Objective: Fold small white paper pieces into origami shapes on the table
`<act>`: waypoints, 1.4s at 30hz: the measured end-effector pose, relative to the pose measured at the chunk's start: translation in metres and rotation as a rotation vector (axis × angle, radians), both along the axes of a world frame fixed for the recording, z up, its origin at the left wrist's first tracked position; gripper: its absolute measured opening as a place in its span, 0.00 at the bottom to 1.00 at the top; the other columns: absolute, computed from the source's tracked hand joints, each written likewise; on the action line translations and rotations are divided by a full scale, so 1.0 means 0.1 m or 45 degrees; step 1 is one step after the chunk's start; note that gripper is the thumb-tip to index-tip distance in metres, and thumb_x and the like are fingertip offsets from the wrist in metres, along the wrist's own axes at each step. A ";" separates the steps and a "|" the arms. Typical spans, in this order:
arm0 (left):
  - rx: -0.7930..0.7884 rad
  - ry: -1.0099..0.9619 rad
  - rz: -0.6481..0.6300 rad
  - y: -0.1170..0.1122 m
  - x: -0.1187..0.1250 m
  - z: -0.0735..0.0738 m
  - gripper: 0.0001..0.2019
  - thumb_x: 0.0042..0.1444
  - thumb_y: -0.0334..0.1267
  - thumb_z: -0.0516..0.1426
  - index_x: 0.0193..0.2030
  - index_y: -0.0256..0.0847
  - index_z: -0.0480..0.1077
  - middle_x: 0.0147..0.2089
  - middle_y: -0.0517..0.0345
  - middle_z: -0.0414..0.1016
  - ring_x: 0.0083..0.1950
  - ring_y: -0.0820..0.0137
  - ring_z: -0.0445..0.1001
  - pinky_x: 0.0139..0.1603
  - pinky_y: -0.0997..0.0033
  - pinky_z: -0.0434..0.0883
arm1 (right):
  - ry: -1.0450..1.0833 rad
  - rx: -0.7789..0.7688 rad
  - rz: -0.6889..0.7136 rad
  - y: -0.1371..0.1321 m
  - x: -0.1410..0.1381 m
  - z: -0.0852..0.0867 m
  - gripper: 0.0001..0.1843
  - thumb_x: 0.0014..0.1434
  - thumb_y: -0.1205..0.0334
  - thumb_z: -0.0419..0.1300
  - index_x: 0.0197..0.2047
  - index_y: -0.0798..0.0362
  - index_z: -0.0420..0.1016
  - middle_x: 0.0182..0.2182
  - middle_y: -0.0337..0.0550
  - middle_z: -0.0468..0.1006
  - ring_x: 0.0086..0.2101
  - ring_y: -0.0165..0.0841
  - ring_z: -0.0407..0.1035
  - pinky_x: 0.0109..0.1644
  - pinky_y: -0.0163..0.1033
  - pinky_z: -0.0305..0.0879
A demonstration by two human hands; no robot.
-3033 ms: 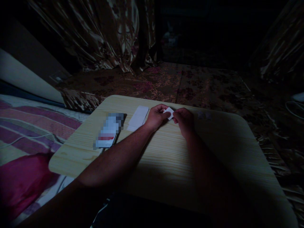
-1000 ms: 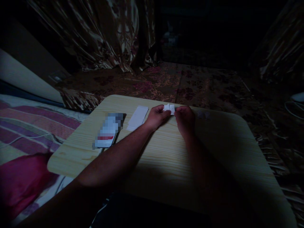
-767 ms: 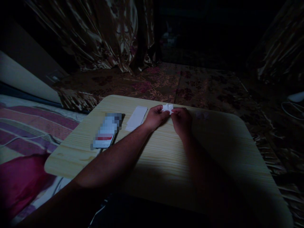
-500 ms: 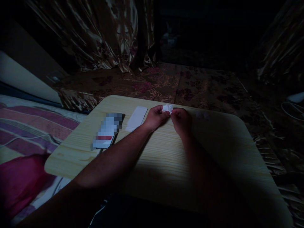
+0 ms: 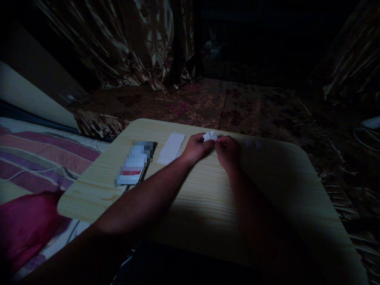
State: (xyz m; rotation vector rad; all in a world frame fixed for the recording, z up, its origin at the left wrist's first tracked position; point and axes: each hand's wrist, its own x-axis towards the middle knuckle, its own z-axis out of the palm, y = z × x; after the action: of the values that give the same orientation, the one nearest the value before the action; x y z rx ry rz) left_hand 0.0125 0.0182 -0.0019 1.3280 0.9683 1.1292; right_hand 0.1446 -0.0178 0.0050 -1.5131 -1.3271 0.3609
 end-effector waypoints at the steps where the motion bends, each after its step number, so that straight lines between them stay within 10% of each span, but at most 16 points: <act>1: 0.032 0.029 -0.005 0.00 0.00 0.00 0.10 0.44 0.41 0.62 0.29 0.34 0.73 0.25 0.62 0.69 0.26 0.78 0.61 0.27 0.78 0.57 | -0.012 0.005 -0.004 0.00 0.00 0.00 0.07 0.49 0.58 0.61 0.29 0.52 0.76 0.24 0.40 0.77 0.26 0.33 0.69 0.30 0.36 0.65; 42: -0.164 -0.182 -0.209 0.06 -0.08 0.04 0.07 0.44 0.37 0.59 0.24 0.34 0.71 0.20 0.60 0.69 0.17 0.81 0.59 0.18 0.76 0.51 | -0.527 0.345 0.140 -0.06 0.00 -0.03 0.08 0.58 0.62 0.56 0.30 0.49 0.76 0.28 0.41 0.77 0.31 0.33 0.70 0.39 0.37 0.66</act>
State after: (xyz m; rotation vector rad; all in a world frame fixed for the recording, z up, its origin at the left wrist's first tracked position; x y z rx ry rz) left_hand 0.0044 0.0243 0.0021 1.1836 0.7993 1.0052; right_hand 0.1442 -0.0238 0.0018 -1.3296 -1.7110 -0.0723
